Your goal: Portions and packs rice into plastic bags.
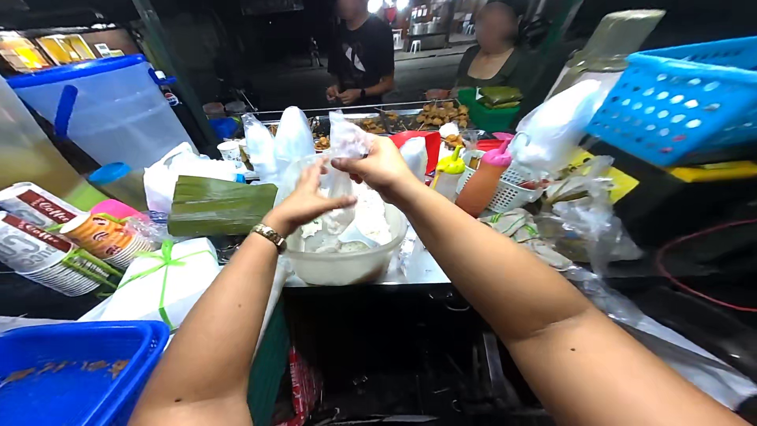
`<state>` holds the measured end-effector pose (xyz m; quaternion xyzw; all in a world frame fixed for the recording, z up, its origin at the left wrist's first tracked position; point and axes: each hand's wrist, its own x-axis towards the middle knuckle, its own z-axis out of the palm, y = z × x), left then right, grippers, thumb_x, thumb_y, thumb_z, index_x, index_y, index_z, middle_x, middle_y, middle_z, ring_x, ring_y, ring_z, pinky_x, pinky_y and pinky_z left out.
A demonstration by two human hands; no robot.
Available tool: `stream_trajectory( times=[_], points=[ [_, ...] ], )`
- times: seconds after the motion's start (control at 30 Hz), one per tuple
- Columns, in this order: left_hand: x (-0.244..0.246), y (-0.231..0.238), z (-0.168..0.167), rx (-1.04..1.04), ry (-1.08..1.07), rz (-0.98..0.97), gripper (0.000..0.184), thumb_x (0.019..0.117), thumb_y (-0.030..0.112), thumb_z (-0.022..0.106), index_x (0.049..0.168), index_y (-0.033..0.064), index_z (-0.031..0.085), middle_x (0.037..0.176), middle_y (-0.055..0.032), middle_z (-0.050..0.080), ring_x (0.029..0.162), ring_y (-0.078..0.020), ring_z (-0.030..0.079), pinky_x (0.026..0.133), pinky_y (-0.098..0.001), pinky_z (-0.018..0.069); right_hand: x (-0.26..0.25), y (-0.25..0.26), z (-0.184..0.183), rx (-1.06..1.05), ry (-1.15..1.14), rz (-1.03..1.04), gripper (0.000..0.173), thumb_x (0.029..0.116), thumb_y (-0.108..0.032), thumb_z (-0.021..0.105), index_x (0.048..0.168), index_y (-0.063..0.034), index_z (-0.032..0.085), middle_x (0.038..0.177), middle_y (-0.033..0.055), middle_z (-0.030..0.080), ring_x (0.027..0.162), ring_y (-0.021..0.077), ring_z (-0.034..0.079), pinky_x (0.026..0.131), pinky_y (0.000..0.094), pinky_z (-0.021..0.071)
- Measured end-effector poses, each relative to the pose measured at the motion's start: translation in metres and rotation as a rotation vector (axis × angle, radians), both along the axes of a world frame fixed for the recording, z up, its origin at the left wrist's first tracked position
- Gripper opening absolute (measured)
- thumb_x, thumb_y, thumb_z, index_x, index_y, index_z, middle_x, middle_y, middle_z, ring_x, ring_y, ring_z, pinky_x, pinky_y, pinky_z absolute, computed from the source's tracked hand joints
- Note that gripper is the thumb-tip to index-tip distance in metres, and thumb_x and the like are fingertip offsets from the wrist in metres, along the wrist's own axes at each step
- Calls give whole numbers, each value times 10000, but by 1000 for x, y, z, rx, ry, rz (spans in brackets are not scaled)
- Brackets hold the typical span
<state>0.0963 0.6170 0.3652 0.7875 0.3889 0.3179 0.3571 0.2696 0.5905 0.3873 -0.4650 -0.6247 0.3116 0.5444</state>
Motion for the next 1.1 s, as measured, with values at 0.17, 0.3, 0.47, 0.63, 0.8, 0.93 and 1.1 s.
stream_trajectory(
  times=[0.17,0.3,0.47,0.63,0.8,0.93,1.1],
  points=[
    [5,-12,31,-295,-502,152,452,1099,475,355,1272,101,541,839,-9,672,697,-113,660,668,-287,566,-9,11,0,-12,119,203,564,869,71,675,1406,20,513,1195,188,648,872,193,678,773,357,595],
    [18,-18,32,-346,-730,271,326,982,-65,547,1297,-11,485,881,-88,683,723,-148,716,706,-295,625,-15,12,7,-102,288,123,275,1030,-187,613,1235,-4,631,939,71,670,709,95,607,646,259,520],
    [18,-7,24,-401,-1115,247,175,1076,-6,380,1227,34,459,950,-82,608,832,-182,690,844,-351,605,-19,18,-4,-269,438,-54,182,1000,-63,635,1172,-4,633,918,72,636,654,100,592,602,241,525],
    [7,-3,15,-423,-907,187,243,1105,293,388,1194,117,530,993,-38,650,855,-136,659,746,-307,564,-33,16,-7,-398,725,-12,229,949,88,581,1167,18,591,928,101,618,684,145,626,651,277,578],
    [10,6,-1,-293,-658,492,529,908,-50,636,1387,15,421,1019,-141,566,685,-168,634,611,-301,587,-32,26,-10,-342,1075,19,278,980,71,441,1224,-16,544,980,79,555,758,144,565,670,284,530],
    [5,12,1,-445,-893,552,430,984,-50,484,1401,2,395,1083,-172,561,802,-217,642,715,-345,586,-23,30,-22,-292,800,138,242,954,66,466,1147,-33,575,847,21,542,702,113,552,671,288,528],
    [-9,3,26,-555,-928,356,238,992,111,427,1202,89,537,865,-63,604,697,-160,614,681,-337,553,-11,38,-34,-188,116,44,241,938,87,572,1150,18,665,981,91,630,738,115,558,662,289,495]
  ],
)
